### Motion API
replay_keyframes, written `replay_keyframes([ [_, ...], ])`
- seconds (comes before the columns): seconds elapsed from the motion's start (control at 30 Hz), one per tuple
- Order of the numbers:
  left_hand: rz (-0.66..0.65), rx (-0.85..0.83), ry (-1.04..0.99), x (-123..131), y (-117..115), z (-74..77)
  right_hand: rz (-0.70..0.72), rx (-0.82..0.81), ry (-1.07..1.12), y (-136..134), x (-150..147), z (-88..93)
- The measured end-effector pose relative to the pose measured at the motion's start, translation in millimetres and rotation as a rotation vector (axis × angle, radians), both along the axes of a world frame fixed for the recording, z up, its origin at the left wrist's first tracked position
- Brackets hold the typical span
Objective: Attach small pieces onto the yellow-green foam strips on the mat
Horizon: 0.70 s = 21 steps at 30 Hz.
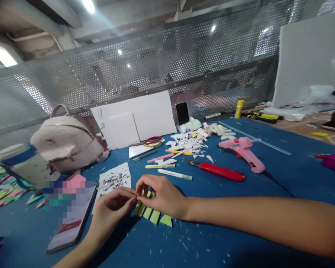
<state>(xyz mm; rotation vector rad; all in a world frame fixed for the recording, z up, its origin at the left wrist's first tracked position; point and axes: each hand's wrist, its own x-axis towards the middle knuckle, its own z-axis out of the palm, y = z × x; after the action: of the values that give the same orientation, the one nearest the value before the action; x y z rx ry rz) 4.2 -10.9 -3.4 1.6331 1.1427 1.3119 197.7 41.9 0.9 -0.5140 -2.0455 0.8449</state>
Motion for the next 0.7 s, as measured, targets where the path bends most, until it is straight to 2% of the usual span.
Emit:
replay_keyframes([
  [0.23,0.011,0.004,0.023,0.9,-0.6,1.3,-0.01,-0.089,-0.009,0.9,-0.3,-1.7],
  [0.7,0.012,0.178,0.234,-3.7,-4.6,0.2,-0.022,-0.046,-0.011,3.0,-0.9,-3.9],
])
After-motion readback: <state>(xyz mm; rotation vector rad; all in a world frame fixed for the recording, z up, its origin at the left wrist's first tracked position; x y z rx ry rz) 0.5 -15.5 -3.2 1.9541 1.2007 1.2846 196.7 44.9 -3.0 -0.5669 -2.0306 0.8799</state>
